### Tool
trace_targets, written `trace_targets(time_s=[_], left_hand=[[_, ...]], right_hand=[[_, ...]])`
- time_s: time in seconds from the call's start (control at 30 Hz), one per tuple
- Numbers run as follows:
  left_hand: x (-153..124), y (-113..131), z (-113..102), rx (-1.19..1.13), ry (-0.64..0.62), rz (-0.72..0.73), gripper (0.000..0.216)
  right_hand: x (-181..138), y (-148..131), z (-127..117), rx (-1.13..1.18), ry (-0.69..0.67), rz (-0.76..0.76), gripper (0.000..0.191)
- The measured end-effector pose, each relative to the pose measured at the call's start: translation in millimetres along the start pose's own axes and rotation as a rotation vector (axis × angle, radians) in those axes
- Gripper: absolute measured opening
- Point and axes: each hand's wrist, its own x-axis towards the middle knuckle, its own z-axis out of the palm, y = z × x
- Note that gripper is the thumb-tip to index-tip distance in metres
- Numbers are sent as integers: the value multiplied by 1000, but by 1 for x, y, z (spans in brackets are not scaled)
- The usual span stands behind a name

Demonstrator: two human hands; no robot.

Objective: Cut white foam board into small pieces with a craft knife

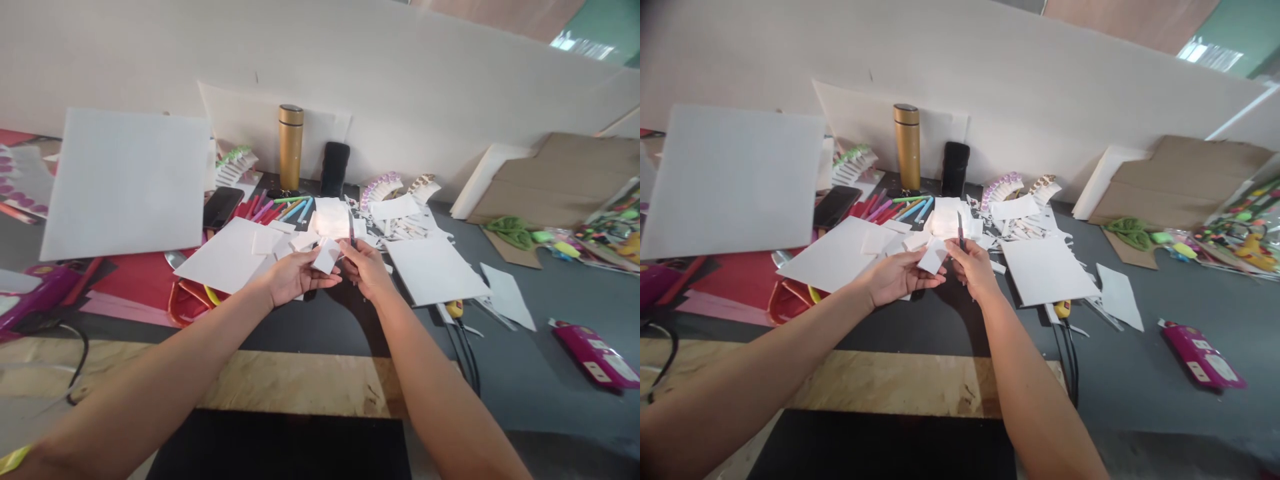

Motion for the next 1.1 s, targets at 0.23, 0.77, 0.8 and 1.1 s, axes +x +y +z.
trace_targets(time_s=[0.23, 0.77, 0.8, 1.1], left_hand=[[-1, 1, -1, -21, -7, 26, 27], [2, -9, -1, 383, 238, 307, 43], [2, -8, -2, 356, 229, 312, 41], [2, -3, -8, 443, 272, 529, 34]], right_hand=[[3, 1, -6, 98, 6, 54, 39], [1, -4, 1, 55, -121, 9, 38], [0, -4, 1, 65, -104, 7, 36], [5, -7, -8, 112, 63, -18, 32]])
